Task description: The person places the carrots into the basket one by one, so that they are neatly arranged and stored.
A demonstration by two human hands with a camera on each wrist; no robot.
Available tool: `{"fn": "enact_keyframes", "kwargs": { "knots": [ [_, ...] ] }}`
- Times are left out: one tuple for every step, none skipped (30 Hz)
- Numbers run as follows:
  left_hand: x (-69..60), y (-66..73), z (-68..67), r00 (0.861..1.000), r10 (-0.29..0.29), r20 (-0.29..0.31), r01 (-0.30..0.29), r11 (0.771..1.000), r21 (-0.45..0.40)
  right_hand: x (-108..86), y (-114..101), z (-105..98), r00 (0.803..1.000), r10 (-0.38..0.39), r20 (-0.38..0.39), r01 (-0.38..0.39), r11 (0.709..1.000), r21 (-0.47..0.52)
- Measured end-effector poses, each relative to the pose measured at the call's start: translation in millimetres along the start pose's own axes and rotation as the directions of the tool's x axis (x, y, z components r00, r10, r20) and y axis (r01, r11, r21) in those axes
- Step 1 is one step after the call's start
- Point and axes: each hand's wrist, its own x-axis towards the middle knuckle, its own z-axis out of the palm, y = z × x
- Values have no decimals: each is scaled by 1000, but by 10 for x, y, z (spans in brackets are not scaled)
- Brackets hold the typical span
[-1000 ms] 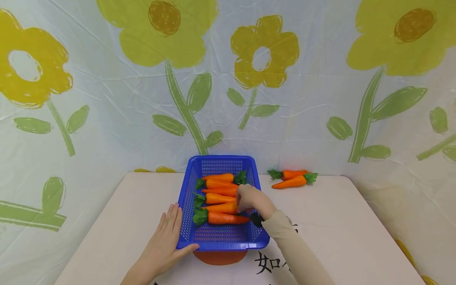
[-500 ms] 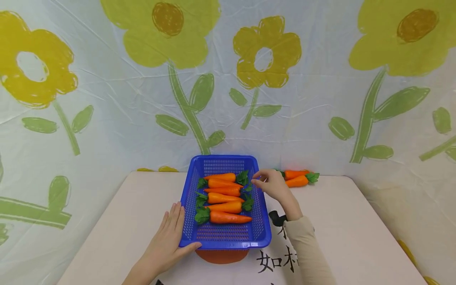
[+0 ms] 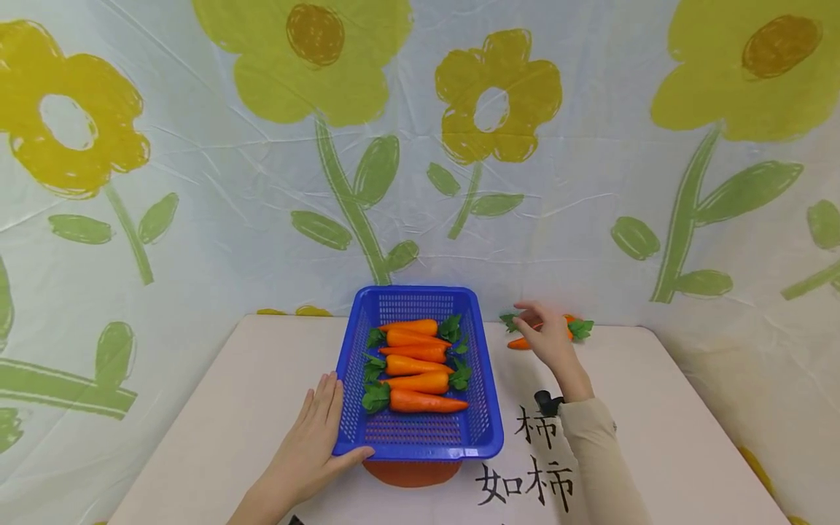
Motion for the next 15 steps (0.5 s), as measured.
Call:
{"fn": "enact_keyframes", "kwargs": {
  "knots": [
    [0,3,-1,1000,-1,1,1,1000,-3,-1,43,-18,1000,-6,-14,5,1000,-10],
    [-1,6,-2,1000,-2,3,2,1000,-5,2,85,-35,1000,-9,-26,8,1000,-21],
    [-1,8,-3,1000,-3,4,3,1000,-5,2,124,-53,999,-5,-37,4,1000,-26],
    [-1,10,-4,1000,-4,3,4,1000,-4,5,164,-70,999,3,-45,-5,1000,-28],
    [-1,11,-5,1000,-4,3,4,1000,-3,5,204,-87,999,13,-51,-14,999,-35],
    [0,10,-5,1000,-4,1,4,1000,0,3,239,-105,998,24,-52,-26,999,-37],
    [0,10,-4,1000,-3,1,3,1000,3,0,276,-124,998,33,-56,-35,999,-36],
    [0,10,-4,1000,-4,2,4,1000,6,-2,313,-143,997,40,-59,-42,999,-34],
    [0,10,-4,1000,-5,3,5,1000,7,-6,350,-164,997,44,-61,-46,998,-31],
    [0,9,-3,1000,-6,5,6,1000,6,-9,392,-184,997,45,-59,-47,998,-31],
    [-1,10,-4,1000,-7,8,7,1000,5,-15,431,-201,997,44,-61,-46,998,-30],
    [-2,10,-5,1000,-8,11,8,1000,4,-21,476,-213,997,43,-63,-44,999,-23],
    [-4,11,-5,1000,-10,13,10,1000,1,-30,518,-226,997,45,-64,-47,999,-25],
    [-5,13,-7,1000,-10,14,10,1000,0,-38,561,-237,997,48,-64,-50,998,-30],
    [-6,14,-7,1000,-9,13,9,1000,0,-43,605,-246,997,51,-61,-54,998,-37]
  ]
}}
